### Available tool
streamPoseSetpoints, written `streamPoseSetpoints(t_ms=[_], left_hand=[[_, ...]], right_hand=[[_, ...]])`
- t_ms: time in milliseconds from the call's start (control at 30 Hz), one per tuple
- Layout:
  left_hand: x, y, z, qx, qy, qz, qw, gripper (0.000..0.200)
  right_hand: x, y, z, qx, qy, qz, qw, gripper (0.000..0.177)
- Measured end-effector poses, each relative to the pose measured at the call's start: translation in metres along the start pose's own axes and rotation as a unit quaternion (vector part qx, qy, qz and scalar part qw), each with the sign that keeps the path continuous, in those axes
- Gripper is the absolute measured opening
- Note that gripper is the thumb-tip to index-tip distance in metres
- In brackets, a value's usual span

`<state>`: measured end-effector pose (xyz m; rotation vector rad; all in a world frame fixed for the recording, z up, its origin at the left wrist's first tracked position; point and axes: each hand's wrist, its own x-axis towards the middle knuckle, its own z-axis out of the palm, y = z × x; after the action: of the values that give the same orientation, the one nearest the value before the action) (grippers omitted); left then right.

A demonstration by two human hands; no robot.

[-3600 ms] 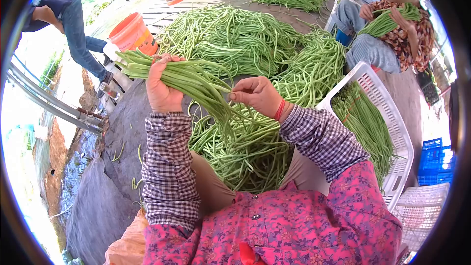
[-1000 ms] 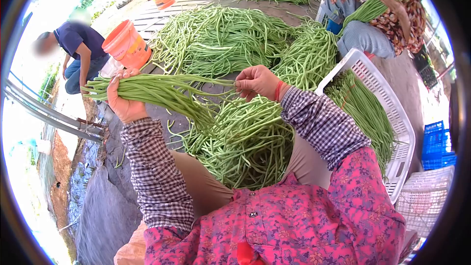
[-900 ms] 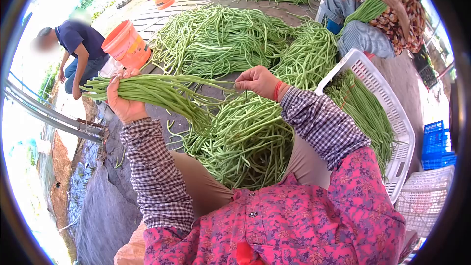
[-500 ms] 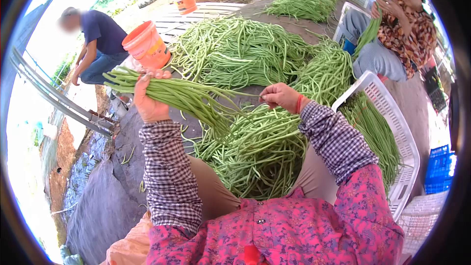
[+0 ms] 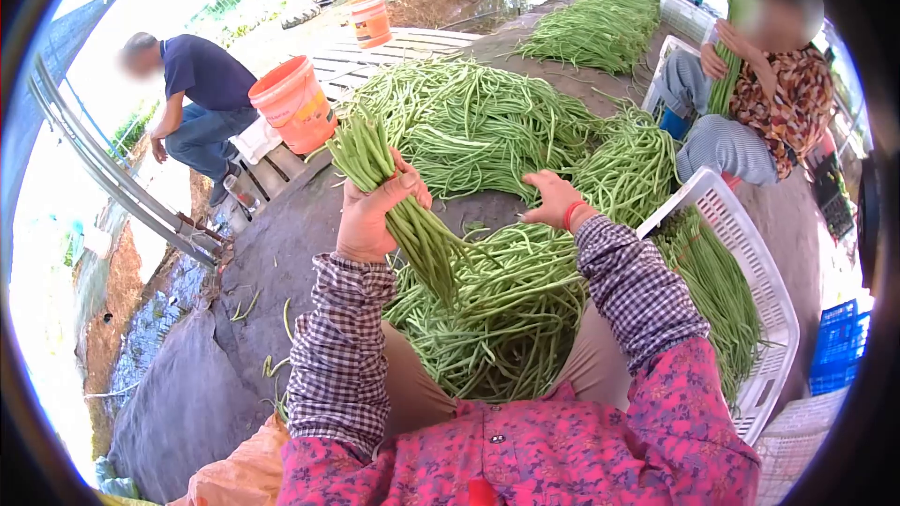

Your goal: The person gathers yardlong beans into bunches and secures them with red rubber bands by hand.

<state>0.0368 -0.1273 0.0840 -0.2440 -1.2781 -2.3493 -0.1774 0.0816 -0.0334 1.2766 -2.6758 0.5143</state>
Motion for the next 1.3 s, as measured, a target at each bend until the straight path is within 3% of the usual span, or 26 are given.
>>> streamPoseSetpoints(t_ms=[67,133,200,300,400,533,600,733,833,967,1067,1133,1233,1300], left_hand=[[0.0,-0.007,0.006,0.017,0.021,-0.015,1.0,0.024],[0.004,-0.015,0.008,0.01,0.005,-0.016,1.0,0.026],[0.007,-0.022,0.014,-0.009,-0.008,-0.013,1.0,0.026],[0.009,-0.031,0.019,0.009,0.014,-0.022,1.0,0.024],[0.01,-0.041,0.018,0.039,0.02,-0.019,0.999,0.035],[0.013,-0.052,0.007,0.06,0.03,-0.008,0.998,0.056],[0.013,-0.056,0.008,0.058,0.043,-0.01,0.997,0.057],[0.013,-0.056,0.009,0.007,0.031,-0.01,0.999,0.032],[0.012,-0.051,0.015,0.028,0.026,-0.029,0.999,0.023],[0.014,-0.037,0.005,-0.038,0.049,-0.033,0.998,0.02],[0.016,-0.022,-0.009,-0.06,0.067,0.0,0.996,0.018],[0.015,-0.016,-0.01,-0.032,0.061,0.011,0.998,0.019],[0.016,-0.024,-0.006,-0.088,0.054,0.032,0.994,0.025],[0.017,-0.027,0.003,-0.092,0.052,0.03,0.994,0.027]], right_hand=[[0.006,-0.031,-0.025,0.173,0.068,-0.065,0.98,0.057],[-0.001,-0.074,-0.051,0.423,0.064,0.005,0.904,0.056],[-0.013,-0.103,-0.068,0.484,0.05,-0.015,0.874,0.05],[-0.022,-0.129,-0.076,0.38,0.14,-0.13,0.905,0.052],[-0.019,-0.131,-0.067,0.407,0.111,-0.073,0.904,0.054],[-0.014,-0.127,-0.06,0.554,0.041,-0.058,0.829,0.035],[-0.017,-0.127,-0.064,0.542,0.04,-0.052,0.838,0.028],[-0.014,-0.123,-0.076,0.584,-0.065,-0.021,0.809,0.022],[-0.014,-0.119,-0.083,0.599,-0.109,-0.074,0.79,0.016],[-0.011,-0.093,-0.086,0.377,-0.243,-0.191,0.873,0.017],[-0.011,-0.062,-0.093,0.252,-0.341,-0.132,0.896,0.017],[-0.011,-0.049,-0.099,0.224,-0.261,-0.225,0.912,0.021],[-0.013,-0.065,-0.099,0.303,-0.188,-0.144,0.923,0.02],[-0.016,-0.094,-0.092,0.483,-0.116,-0.071,0.865,0.021]])
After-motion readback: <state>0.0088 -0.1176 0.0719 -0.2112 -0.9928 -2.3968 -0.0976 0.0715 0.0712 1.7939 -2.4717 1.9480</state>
